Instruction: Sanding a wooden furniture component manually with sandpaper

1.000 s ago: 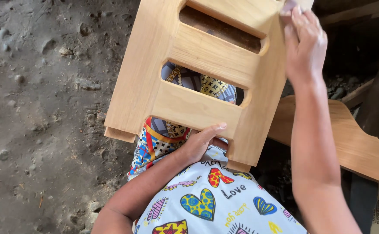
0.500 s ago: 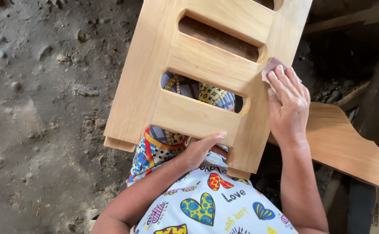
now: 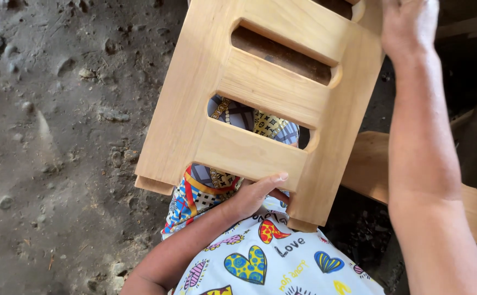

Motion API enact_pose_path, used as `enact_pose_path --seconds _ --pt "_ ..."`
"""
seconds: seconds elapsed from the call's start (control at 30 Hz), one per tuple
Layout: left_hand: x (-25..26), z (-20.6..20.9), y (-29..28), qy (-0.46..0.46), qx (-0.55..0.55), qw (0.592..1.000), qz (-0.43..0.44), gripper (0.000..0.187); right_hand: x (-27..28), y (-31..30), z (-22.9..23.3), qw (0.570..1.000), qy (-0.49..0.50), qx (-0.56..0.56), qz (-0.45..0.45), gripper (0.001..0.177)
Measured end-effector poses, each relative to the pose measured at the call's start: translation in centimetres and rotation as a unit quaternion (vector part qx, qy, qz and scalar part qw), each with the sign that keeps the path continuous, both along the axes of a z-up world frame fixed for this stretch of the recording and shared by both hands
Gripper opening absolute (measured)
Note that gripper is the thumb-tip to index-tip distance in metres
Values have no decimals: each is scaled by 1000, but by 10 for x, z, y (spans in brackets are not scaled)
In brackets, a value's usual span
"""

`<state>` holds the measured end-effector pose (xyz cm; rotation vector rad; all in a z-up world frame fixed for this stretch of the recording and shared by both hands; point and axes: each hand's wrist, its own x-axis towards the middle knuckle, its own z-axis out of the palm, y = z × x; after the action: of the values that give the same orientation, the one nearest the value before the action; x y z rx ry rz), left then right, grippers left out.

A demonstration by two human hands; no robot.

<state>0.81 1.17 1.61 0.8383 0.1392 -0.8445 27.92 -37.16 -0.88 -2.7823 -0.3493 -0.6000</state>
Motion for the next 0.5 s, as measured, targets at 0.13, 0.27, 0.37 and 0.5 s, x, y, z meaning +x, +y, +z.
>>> enact_pose_path --seconds 0.13,0.27,0.37,0.5 --pt "2 4 1 2 6 1000 1 69 -33 62 34 999 31 -25 -24 20" --pt "1 9 -1 9 -12 1000 7 67 -105 115 71 993 105 40 -34 38" --pt "1 5 1 1 -14 1000 2 66 -140 130 71 994 92 36 -45 35" --pt "4 9 4 -17 -32 999 -21 70 -132 127 76 993 93 13 -65 33"
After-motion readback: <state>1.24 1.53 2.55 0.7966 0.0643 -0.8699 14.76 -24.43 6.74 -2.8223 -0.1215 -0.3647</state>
